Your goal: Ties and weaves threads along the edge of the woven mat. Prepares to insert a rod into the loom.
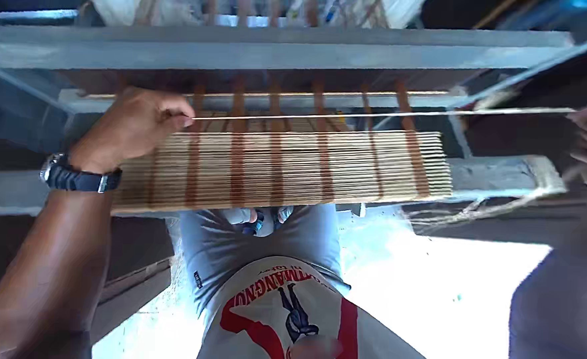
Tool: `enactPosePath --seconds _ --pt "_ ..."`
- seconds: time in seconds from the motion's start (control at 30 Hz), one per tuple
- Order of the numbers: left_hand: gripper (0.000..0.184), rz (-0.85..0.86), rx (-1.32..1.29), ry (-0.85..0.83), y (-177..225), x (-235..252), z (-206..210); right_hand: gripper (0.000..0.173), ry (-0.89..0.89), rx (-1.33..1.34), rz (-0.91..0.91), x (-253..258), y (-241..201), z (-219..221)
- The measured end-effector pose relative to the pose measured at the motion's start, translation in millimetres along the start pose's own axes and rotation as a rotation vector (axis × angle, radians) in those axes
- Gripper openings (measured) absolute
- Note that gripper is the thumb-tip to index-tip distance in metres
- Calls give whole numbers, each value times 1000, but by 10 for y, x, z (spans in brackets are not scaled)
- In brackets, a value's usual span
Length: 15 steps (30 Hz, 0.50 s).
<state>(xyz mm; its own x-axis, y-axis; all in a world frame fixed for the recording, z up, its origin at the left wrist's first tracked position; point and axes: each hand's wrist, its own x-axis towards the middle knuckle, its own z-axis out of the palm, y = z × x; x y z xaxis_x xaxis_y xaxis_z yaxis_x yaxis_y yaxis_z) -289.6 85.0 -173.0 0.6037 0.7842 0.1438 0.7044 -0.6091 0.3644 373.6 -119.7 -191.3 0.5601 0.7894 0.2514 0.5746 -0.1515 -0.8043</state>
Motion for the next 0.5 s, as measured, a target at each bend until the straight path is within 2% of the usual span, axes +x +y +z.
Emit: enactPosePath --seconds 0.13,0.3,0.5 --pt "15 -111 63 -31 -369 313 283 22 -12 -179 -39 335 -127 279" --pt "12 -107 97 3 -404 315 362 32 -63 -294 83 828 181 649" --pt "8 -139 145 -40 -427 201 388 31 -99 -374 171 939 360 942"
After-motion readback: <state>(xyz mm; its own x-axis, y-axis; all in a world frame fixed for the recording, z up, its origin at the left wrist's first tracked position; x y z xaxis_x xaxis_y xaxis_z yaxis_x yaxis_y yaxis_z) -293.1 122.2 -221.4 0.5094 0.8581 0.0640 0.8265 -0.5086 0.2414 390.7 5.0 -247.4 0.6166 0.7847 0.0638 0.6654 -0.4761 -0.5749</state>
